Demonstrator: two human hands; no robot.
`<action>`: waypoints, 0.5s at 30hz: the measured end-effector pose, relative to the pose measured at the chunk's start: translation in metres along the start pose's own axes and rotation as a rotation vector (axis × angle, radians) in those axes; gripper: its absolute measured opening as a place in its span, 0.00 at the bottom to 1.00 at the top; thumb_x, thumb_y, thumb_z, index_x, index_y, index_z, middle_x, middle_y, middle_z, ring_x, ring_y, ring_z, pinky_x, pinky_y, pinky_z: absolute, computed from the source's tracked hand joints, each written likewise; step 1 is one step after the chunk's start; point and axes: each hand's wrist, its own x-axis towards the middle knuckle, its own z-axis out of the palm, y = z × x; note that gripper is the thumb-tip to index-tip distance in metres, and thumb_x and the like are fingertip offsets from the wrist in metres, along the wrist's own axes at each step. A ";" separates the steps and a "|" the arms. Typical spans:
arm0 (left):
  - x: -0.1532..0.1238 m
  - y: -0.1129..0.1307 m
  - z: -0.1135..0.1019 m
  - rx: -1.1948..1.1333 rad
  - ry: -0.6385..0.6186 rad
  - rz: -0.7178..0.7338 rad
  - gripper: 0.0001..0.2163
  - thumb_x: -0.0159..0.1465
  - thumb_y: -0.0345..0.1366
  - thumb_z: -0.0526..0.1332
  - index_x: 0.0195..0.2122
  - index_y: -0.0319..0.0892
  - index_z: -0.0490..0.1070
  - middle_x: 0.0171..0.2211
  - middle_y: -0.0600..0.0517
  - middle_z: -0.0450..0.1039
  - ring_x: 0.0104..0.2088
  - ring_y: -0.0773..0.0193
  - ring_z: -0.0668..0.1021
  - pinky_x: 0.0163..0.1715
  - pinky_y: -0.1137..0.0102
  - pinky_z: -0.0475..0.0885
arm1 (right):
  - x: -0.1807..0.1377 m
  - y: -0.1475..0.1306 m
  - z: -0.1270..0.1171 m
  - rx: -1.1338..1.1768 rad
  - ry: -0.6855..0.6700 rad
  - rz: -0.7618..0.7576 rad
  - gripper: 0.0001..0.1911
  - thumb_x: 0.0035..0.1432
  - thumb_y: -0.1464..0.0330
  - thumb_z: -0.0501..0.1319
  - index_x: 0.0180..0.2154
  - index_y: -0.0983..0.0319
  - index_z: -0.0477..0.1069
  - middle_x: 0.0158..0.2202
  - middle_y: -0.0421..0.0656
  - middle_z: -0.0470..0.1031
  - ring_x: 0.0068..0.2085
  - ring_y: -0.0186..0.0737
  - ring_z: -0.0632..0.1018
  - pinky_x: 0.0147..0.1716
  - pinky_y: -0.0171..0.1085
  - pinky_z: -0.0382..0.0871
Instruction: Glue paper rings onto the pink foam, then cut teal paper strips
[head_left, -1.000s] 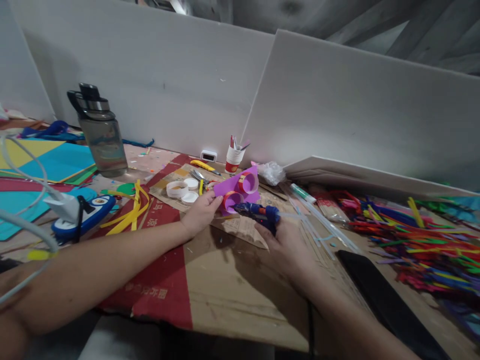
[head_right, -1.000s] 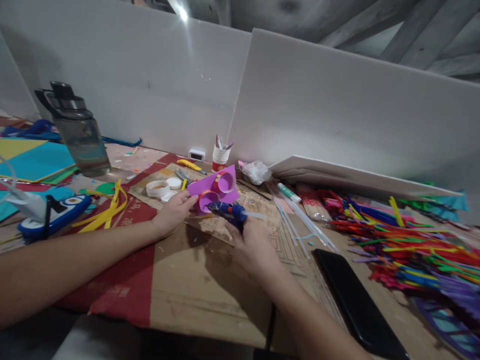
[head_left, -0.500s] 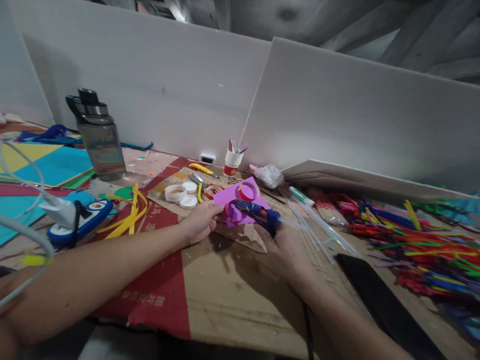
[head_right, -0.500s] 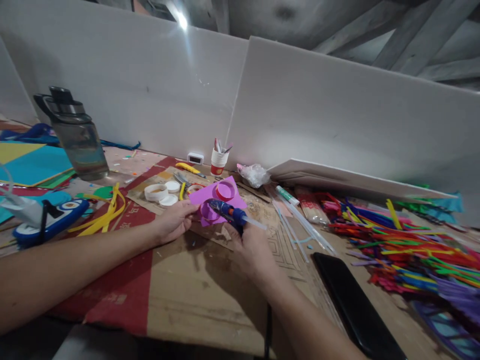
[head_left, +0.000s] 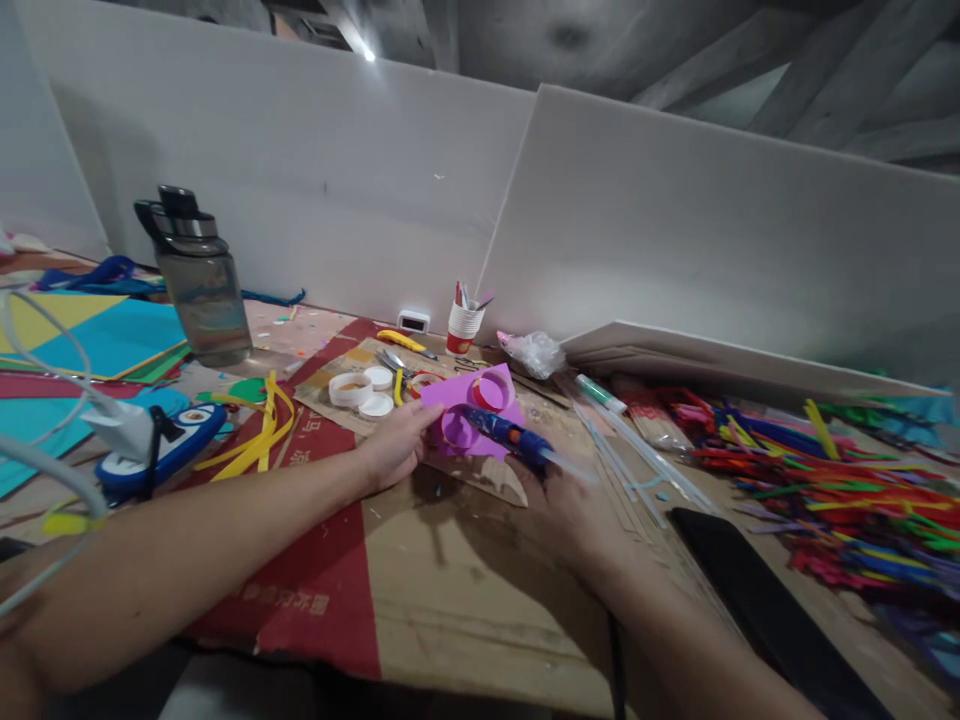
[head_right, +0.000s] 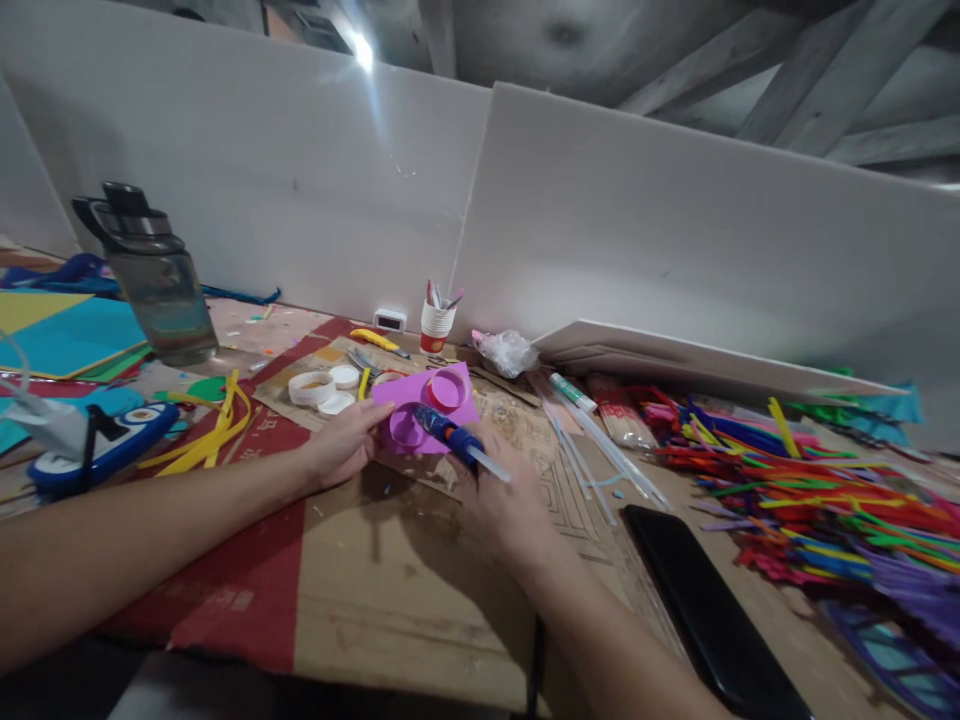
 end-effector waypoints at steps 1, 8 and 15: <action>-0.001 -0.001 0.000 0.016 -0.017 -0.007 0.08 0.62 0.33 0.59 0.40 0.37 0.71 0.32 0.46 0.78 0.29 0.60 0.79 0.32 0.61 0.77 | 0.001 0.002 0.001 -0.010 0.020 -0.016 0.13 0.61 0.65 0.53 0.42 0.61 0.72 0.39 0.49 0.76 0.41 0.47 0.76 0.39 0.42 0.67; 0.004 -0.003 0.000 0.027 0.056 0.127 0.10 0.63 0.36 0.59 0.43 0.38 0.69 0.37 0.45 0.77 0.33 0.60 0.79 0.36 0.61 0.76 | 0.004 -0.006 -0.003 -0.095 -0.077 0.046 0.12 0.61 0.65 0.52 0.42 0.62 0.70 0.34 0.48 0.76 0.32 0.44 0.75 0.30 0.39 0.63; 0.004 -0.002 0.001 -0.011 0.100 0.146 0.07 0.64 0.34 0.57 0.40 0.38 0.70 0.35 0.48 0.76 0.31 0.64 0.77 0.34 0.64 0.76 | 0.006 -0.013 -0.010 0.059 -0.229 0.145 0.11 0.59 0.64 0.54 0.35 0.63 0.71 0.28 0.46 0.74 0.28 0.41 0.72 0.28 0.37 0.61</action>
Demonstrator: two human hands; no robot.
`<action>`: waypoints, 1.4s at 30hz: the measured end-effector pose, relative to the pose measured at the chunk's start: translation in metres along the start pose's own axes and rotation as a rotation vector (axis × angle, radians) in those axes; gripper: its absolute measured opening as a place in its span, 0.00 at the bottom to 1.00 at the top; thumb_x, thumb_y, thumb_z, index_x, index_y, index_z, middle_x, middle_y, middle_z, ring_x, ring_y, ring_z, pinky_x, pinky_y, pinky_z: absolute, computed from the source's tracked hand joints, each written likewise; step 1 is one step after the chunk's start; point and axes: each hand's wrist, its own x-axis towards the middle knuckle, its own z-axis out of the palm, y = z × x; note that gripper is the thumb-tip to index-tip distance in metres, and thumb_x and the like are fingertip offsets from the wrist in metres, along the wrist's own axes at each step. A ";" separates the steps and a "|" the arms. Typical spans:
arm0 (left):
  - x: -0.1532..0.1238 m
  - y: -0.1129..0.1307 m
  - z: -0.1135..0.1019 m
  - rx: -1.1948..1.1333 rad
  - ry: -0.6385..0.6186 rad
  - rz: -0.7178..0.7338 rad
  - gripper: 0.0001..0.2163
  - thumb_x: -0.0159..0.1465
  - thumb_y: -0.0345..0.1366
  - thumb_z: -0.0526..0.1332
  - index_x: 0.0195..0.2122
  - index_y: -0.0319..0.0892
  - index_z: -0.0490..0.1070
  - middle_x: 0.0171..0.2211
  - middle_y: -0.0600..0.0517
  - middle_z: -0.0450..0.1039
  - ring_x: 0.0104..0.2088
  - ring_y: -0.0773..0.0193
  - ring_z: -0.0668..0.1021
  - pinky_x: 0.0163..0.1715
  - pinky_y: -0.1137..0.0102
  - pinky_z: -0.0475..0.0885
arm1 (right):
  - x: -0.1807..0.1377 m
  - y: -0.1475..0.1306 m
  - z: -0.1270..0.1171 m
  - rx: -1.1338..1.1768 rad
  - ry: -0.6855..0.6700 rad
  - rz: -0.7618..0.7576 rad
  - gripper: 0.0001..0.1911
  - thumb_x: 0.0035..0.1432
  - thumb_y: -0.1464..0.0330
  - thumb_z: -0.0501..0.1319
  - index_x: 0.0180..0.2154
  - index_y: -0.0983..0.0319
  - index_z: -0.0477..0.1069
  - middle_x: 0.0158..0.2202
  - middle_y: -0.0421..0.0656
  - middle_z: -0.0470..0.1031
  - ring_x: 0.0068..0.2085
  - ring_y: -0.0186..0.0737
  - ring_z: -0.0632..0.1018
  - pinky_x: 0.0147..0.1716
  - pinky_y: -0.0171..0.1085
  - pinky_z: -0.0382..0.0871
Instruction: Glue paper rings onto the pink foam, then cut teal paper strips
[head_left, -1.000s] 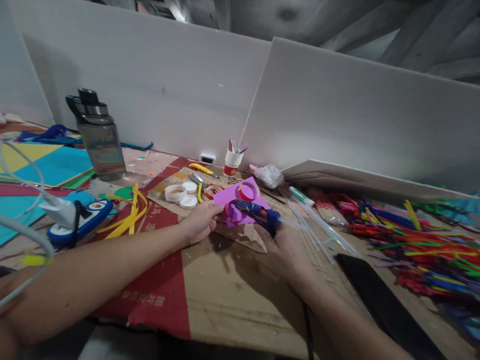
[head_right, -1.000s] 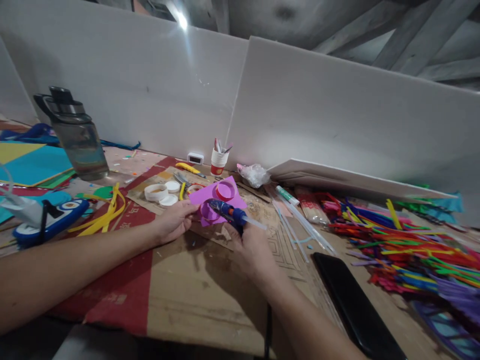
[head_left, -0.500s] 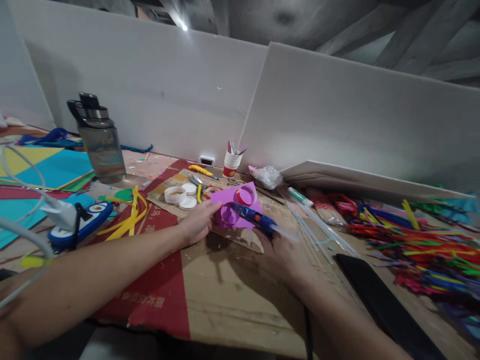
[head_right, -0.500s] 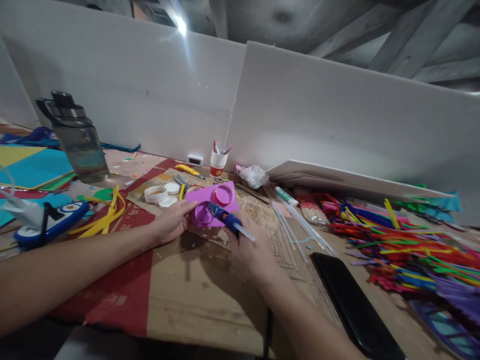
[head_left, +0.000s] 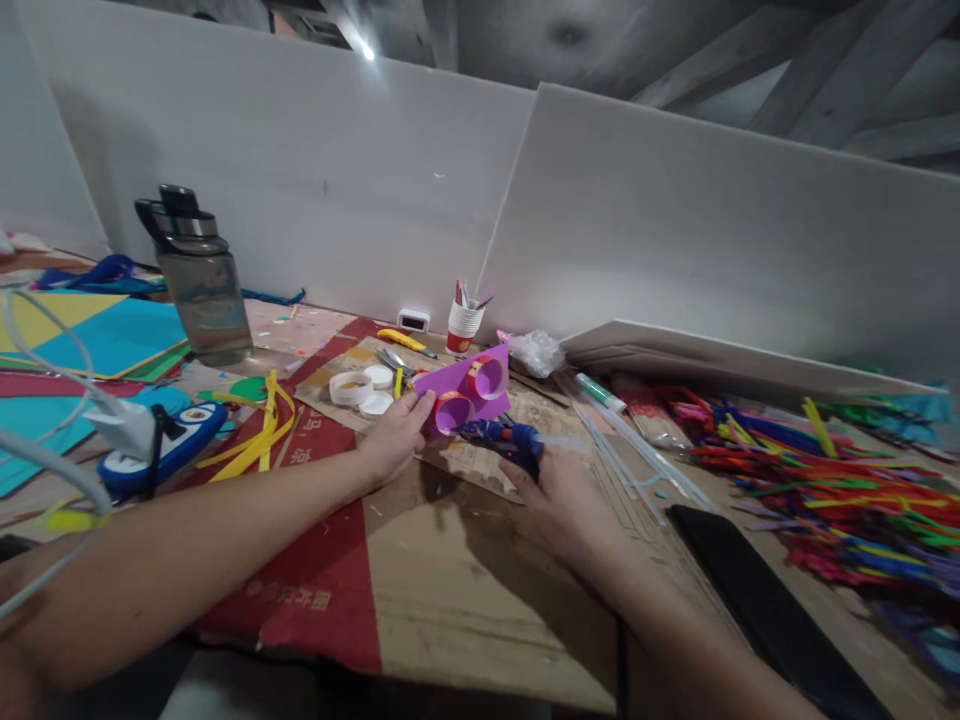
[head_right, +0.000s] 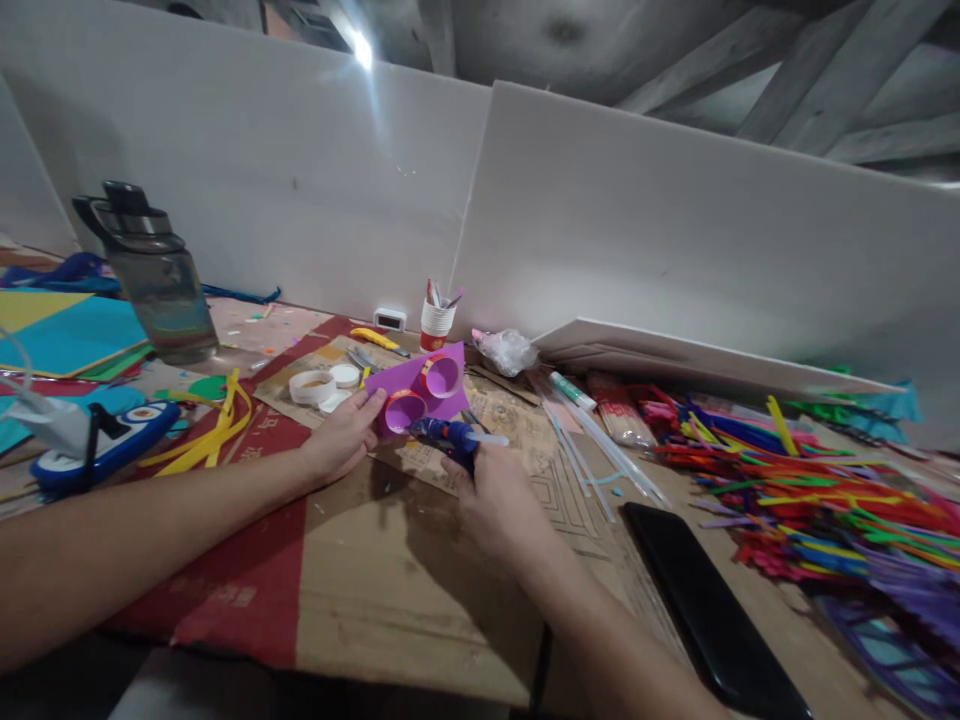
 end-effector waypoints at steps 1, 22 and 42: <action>0.000 0.001 0.000 -0.015 0.000 -0.019 0.07 0.64 0.34 0.57 0.41 0.39 0.69 0.36 0.48 0.76 0.31 0.64 0.77 0.33 0.64 0.76 | 0.001 0.001 0.000 0.068 -0.011 0.005 0.11 0.58 0.63 0.54 0.34 0.63 0.71 0.28 0.46 0.74 0.28 0.40 0.72 0.28 0.37 0.61; 0.004 0.002 -0.007 -0.083 -0.029 -0.116 0.13 0.66 0.35 0.53 0.49 0.37 0.67 0.42 0.40 0.76 0.35 0.56 0.80 0.35 0.55 0.78 | 0.012 0.017 0.006 0.746 -0.037 0.291 0.20 0.51 0.54 0.61 0.34 0.66 0.71 0.18 0.37 0.67 0.20 0.32 0.67 0.20 0.33 0.58; 0.006 0.004 -0.006 -0.116 0.028 -0.133 0.14 0.64 0.33 0.57 0.50 0.33 0.70 0.47 0.39 0.75 0.42 0.56 0.79 0.44 0.63 0.75 | 0.007 0.014 0.003 1.101 0.142 0.217 0.16 0.54 0.56 0.62 0.35 0.63 0.66 0.20 0.36 0.68 0.19 0.30 0.67 0.17 0.30 0.56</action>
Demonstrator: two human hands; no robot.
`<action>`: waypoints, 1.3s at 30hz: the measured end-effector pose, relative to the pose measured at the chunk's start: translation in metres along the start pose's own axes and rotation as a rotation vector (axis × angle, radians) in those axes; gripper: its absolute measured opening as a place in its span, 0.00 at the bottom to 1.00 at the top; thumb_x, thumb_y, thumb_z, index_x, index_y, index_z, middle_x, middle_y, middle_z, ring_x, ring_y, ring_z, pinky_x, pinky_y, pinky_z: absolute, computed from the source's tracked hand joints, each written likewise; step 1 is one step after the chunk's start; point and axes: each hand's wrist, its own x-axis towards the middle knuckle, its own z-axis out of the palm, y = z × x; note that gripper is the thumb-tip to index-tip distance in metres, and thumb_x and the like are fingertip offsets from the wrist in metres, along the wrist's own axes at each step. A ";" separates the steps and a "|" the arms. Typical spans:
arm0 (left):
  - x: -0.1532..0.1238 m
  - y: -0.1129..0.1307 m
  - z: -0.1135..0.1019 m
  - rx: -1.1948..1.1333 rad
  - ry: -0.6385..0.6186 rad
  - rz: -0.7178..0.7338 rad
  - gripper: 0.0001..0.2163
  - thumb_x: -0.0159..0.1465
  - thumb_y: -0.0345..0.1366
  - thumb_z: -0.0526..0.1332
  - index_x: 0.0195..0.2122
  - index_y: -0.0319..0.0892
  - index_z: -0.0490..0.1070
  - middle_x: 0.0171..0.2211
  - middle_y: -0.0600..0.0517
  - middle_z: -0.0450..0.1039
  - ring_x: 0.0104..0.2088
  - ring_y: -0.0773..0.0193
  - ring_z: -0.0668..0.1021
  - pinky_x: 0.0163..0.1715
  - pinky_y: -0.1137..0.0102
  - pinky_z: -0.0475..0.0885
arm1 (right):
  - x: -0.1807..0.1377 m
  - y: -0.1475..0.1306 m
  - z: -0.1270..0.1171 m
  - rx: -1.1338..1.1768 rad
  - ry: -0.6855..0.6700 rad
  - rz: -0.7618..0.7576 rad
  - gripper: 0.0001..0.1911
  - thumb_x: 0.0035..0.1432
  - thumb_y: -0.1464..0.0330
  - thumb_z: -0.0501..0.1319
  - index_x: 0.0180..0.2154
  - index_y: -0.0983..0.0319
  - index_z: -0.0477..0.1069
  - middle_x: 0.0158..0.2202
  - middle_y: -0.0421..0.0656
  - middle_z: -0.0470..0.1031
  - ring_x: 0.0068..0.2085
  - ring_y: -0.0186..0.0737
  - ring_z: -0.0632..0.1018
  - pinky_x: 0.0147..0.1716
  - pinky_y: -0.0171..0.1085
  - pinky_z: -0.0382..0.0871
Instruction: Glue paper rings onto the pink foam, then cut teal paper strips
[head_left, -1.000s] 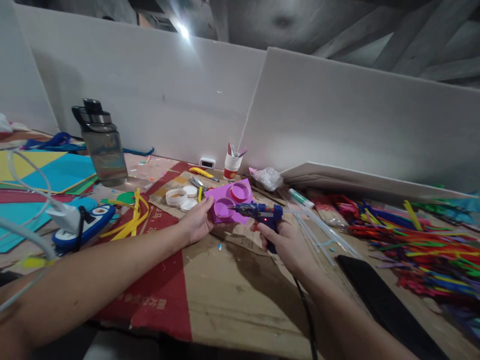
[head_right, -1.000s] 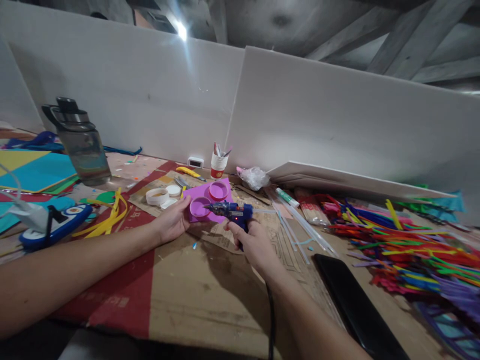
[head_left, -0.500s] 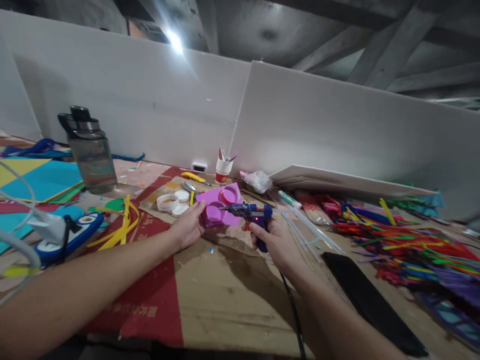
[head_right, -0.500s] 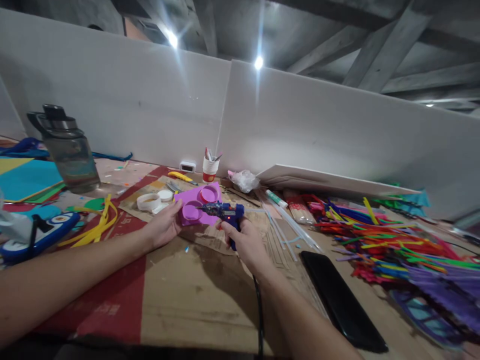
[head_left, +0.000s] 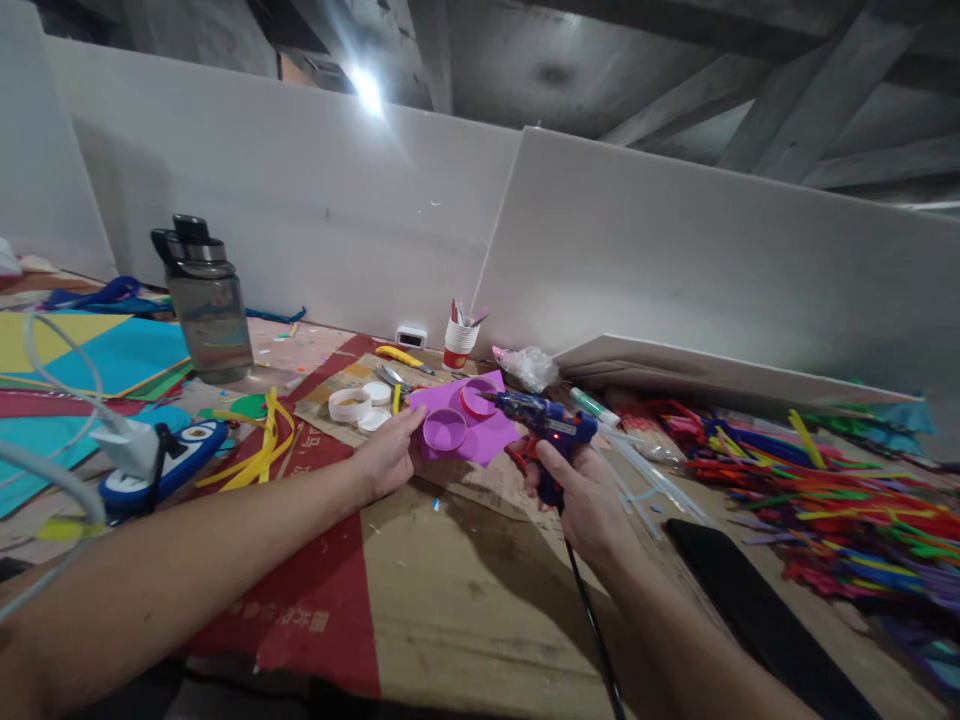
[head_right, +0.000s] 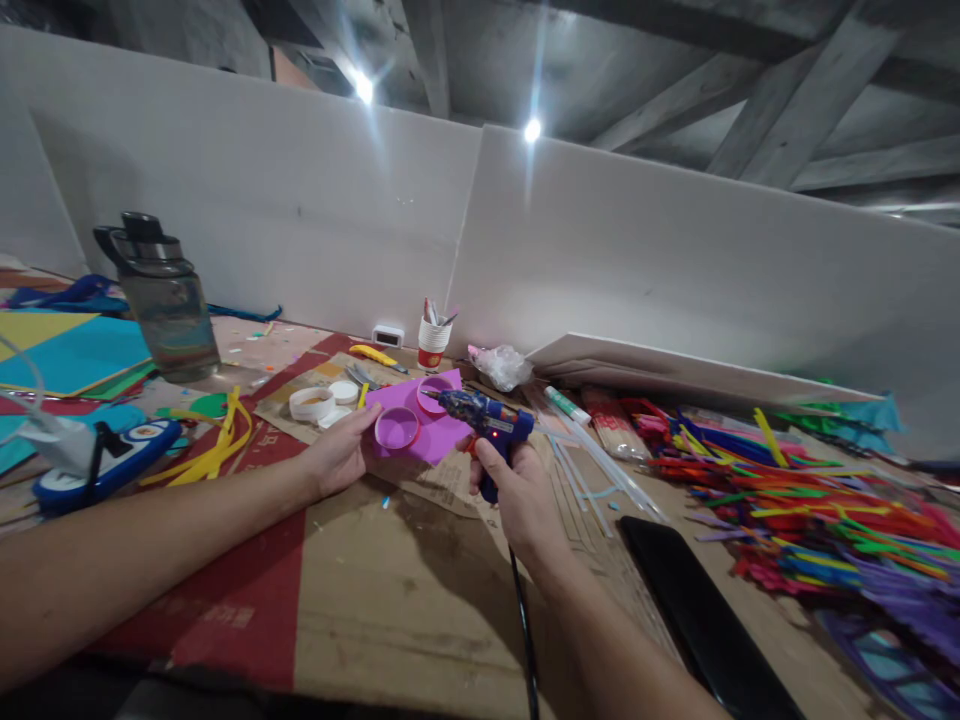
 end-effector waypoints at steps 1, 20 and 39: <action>-0.001 0.001 0.001 0.008 -0.001 -0.011 0.15 0.64 0.34 0.57 0.50 0.33 0.70 0.46 0.39 0.75 0.42 0.56 0.79 0.43 0.62 0.75 | -0.001 -0.001 0.000 0.030 0.005 -0.017 0.16 0.54 0.56 0.62 0.35 0.63 0.67 0.20 0.36 0.68 0.19 0.30 0.67 0.17 0.30 0.56; -0.002 0.002 0.000 -0.010 0.022 -0.063 0.13 0.65 0.35 0.56 0.48 0.36 0.70 0.39 0.44 0.78 0.34 0.61 0.80 0.37 0.65 0.77 | 0.000 -0.001 -0.004 0.080 0.052 -0.026 0.15 0.54 0.57 0.62 0.35 0.62 0.67 0.22 0.37 0.68 0.20 0.31 0.68 0.17 0.31 0.58; -0.001 0.000 -0.001 0.018 -0.074 -0.110 0.23 0.67 0.46 0.50 0.54 0.34 0.68 0.49 0.37 0.73 0.45 0.52 0.78 0.43 0.57 0.75 | 0.001 0.005 -0.003 -0.349 0.016 -0.007 0.20 0.53 0.52 0.61 0.34 0.63 0.66 0.20 0.38 0.67 0.21 0.34 0.67 0.21 0.34 0.59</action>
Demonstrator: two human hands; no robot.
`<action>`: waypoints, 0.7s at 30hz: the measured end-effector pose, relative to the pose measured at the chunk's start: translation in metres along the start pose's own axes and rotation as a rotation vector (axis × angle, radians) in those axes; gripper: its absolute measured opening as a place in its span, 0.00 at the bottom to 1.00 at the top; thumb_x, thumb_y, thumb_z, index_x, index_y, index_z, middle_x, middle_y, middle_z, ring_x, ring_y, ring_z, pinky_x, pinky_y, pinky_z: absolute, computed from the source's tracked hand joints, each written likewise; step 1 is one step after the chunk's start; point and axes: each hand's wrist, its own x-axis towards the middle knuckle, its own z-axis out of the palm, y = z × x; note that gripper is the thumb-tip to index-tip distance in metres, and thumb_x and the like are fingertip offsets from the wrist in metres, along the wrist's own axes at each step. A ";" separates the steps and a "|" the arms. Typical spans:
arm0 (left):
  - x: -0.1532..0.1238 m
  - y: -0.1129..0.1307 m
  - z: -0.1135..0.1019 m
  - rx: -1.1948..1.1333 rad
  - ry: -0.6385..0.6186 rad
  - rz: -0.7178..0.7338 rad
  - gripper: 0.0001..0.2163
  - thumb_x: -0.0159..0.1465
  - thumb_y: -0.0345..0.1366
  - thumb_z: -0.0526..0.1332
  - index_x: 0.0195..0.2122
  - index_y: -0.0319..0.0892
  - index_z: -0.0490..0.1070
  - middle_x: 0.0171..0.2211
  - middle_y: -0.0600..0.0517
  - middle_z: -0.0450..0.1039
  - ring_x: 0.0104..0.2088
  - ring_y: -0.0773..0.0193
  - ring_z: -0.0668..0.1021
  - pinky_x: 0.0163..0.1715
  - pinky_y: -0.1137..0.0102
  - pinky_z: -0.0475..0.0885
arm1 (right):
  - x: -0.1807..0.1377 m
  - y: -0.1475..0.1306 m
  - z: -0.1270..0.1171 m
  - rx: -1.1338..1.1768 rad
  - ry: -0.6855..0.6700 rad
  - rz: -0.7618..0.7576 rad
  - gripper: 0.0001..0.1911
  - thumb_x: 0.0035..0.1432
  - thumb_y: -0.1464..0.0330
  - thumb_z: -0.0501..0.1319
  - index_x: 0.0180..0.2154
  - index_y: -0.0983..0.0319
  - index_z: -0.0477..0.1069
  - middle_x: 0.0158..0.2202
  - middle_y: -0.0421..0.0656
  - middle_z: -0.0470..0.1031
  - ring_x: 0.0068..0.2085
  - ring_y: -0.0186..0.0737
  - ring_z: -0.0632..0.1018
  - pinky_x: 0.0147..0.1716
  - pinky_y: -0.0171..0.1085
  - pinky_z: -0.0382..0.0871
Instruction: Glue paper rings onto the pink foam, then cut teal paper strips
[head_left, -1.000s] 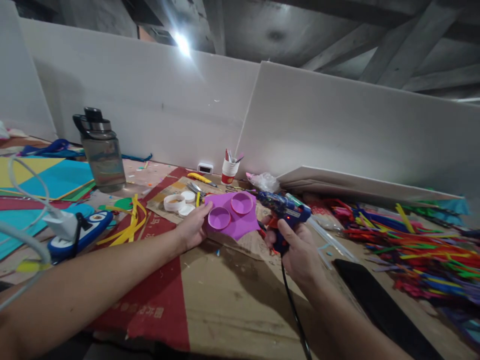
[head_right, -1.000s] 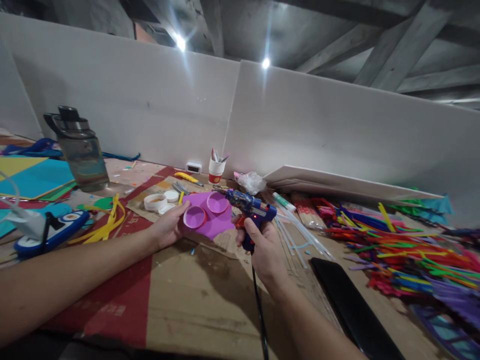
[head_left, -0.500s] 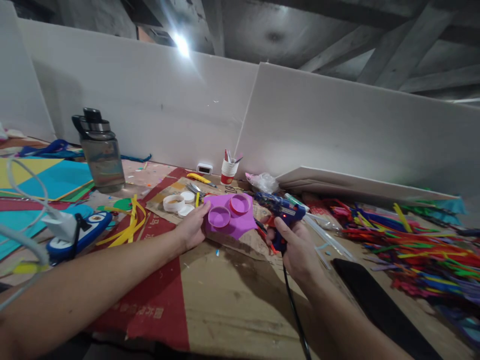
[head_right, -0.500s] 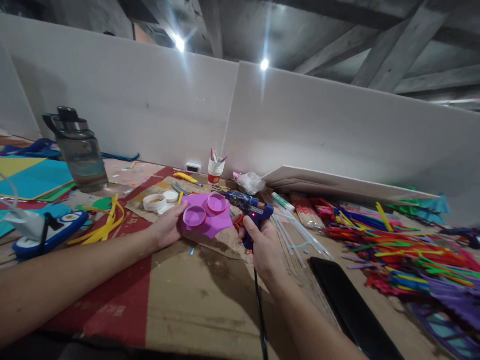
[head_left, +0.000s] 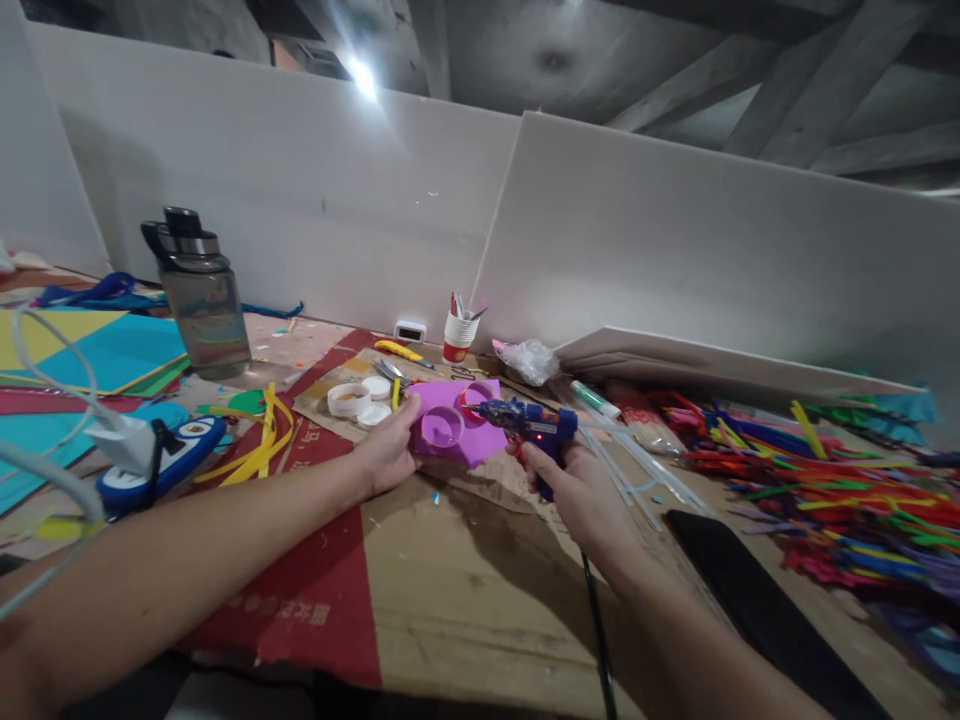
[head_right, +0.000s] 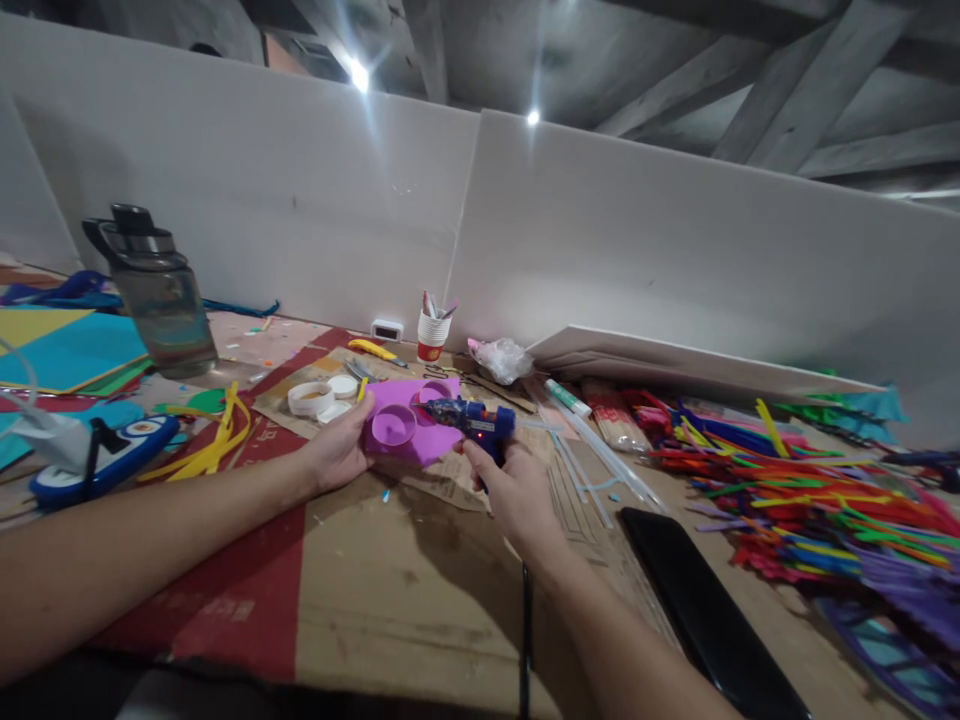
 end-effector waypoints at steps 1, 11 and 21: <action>0.000 0.000 0.001 0.000 0.023 -0.001 0.23 0.67 0.46 0.50 0.54 0.34 0.67 0.49 0.36 0.73 0.45 0.52 0.79 0.43 0.56 0.75 | -0.001 0.000 0.000 -0.070 0.012 -0.029 0.20 0.54 0.52 0.60 0.36 0.63 0.66 0.21 0.38 0.67 0.21 0.34 0.67 0.21 0.34 0.59; -0.005 -0.001 0.006 0.011 -0.037 0.011 0.18 0.66 0.41 0.53 0.53 0.36 0.68 0.47 0.38 0.75 0.43 0.53 0.79 0.44 0.56 0.74 | -0.005 -0.008 0.003 -0.413 -0.024 -0.279 0.14 0.57 0.60 0.57 0.40 0.61 0.73 0.35 0.47 0.76 0.35 0.46 0.75 0.34 0.40 0.64; -0.004 0.003 0.002 0.145 -0.052 0.143 0.23 0.51 0.21 0.61 0.49 0.40 0.69 0.43 0.46 0.76 0.35 0.64 0.78 0.35 0.71 0.74 | -0.003 -0.004 0.003 -0.502 0.084 -0.260 0.14 0.57 0.60 0.58 0.40 0.60 0.74 0.34 0.49 0.76 0.36 0.51 0.76 0.35 0.43 0.65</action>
